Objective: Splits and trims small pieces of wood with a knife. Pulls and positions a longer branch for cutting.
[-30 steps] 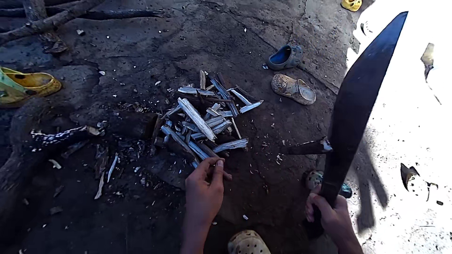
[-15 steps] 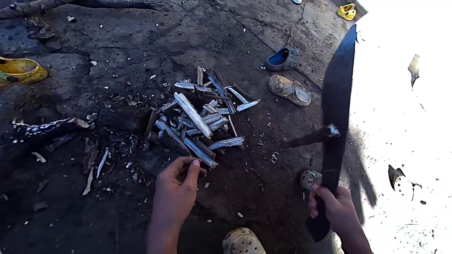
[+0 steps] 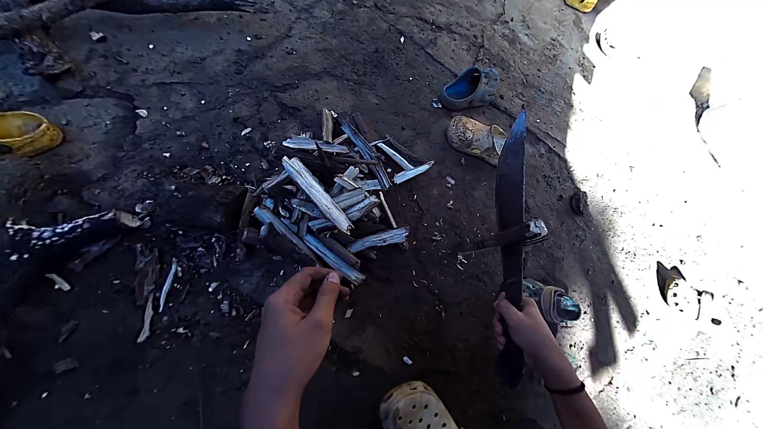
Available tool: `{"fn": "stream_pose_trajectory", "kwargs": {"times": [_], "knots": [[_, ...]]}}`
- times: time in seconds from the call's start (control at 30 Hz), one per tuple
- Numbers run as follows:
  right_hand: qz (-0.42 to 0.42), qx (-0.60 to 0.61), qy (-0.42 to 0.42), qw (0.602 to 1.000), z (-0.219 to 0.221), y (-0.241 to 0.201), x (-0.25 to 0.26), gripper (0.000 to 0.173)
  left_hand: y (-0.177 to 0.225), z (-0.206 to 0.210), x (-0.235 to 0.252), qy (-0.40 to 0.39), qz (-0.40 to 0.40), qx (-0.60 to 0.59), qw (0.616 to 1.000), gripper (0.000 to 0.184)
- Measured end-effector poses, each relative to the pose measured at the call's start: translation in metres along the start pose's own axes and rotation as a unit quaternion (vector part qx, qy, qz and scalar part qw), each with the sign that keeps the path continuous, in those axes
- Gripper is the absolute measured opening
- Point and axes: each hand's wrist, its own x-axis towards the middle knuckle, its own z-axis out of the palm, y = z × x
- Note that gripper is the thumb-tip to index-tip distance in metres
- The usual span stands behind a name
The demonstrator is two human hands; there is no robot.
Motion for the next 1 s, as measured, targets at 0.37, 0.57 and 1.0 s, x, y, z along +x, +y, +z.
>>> {"fn": "stream_pose_trajectory", "kwargs": {"times": [0.37,0.57,1.0], "knots": [[-0.001,-0.024,0.004,1.000,-0.002,-0.047,0.048,0.028,0.005,-0.006,-0.002,0.005,-0.005,0.005,1.000,0.017],[-0.125,-0.086,-0.031,0.988,0.017,-0.004,0.031,0.017,-0.004,-0.015,-0.014,0.012,-0.018,0.035,0.999,0.020],[-0.101,-0.066,0.004,0.993,0.017,0.026,0.021,0.020,-0.020,-0.026,-0.011,0.008,-0.042,0.046,0.998,0.020]]}}
